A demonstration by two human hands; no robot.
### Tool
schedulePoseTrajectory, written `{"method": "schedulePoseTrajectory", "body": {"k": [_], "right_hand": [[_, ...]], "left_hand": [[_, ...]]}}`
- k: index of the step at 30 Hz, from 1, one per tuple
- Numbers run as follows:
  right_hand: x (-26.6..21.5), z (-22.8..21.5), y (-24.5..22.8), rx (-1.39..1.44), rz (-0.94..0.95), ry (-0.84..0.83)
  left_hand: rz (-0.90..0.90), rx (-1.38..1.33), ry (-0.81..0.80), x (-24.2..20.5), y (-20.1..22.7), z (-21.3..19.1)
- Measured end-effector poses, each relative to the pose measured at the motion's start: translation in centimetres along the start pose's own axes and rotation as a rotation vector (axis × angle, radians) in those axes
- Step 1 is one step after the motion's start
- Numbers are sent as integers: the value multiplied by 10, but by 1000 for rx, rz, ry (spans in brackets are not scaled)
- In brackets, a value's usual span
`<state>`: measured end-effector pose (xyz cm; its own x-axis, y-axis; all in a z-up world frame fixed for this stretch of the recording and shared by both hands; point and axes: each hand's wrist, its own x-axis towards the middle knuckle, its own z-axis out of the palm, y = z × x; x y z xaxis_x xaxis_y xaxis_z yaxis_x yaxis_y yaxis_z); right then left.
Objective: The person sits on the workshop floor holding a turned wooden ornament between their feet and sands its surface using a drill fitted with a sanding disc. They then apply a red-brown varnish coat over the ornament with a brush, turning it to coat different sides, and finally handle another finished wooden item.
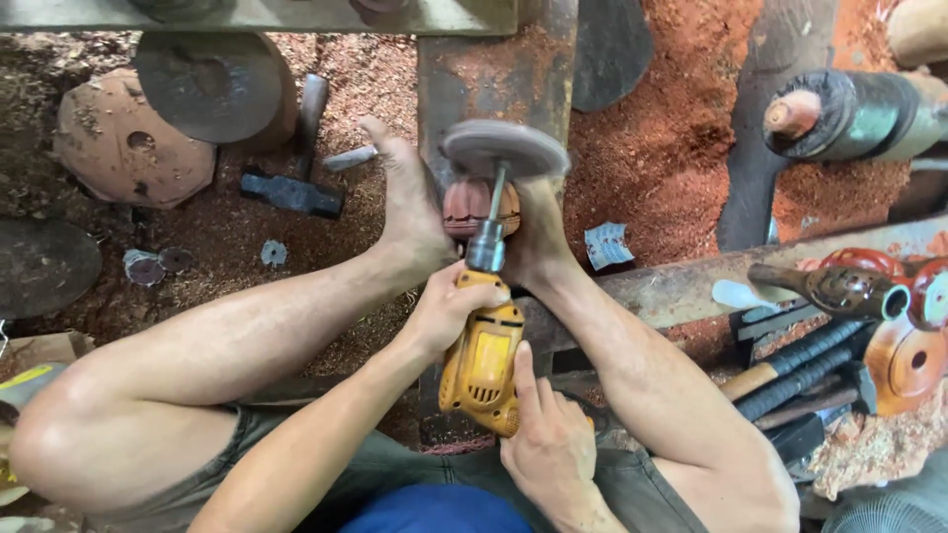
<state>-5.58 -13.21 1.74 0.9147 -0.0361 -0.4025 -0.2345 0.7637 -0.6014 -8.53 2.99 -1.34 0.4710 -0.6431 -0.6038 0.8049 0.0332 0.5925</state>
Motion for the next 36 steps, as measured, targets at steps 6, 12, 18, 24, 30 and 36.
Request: {"method": "schedulePoseTrajectory", "body": {"k": [6,12,18,24,30,36], "right_hand": [[8,20,-3,169,10,168],[-33,-23,54,-336,-102,-81],[-49,-52,110,-1671,-492,608],[-35,-122,149,-800,-438,673],[-32,-129,127,-466,-415,579],[-30,-136,120,-1745,-143,659]], "left_hand": [[-13,42,112,-31,6,-18],[108,141,277,-98,52,-25],[246,299,441,-139,50,-55],[166,127,388,-124,38,-74],[156,99,314,-93,34,-66],[168,122,265,-71,48,-49]]}}
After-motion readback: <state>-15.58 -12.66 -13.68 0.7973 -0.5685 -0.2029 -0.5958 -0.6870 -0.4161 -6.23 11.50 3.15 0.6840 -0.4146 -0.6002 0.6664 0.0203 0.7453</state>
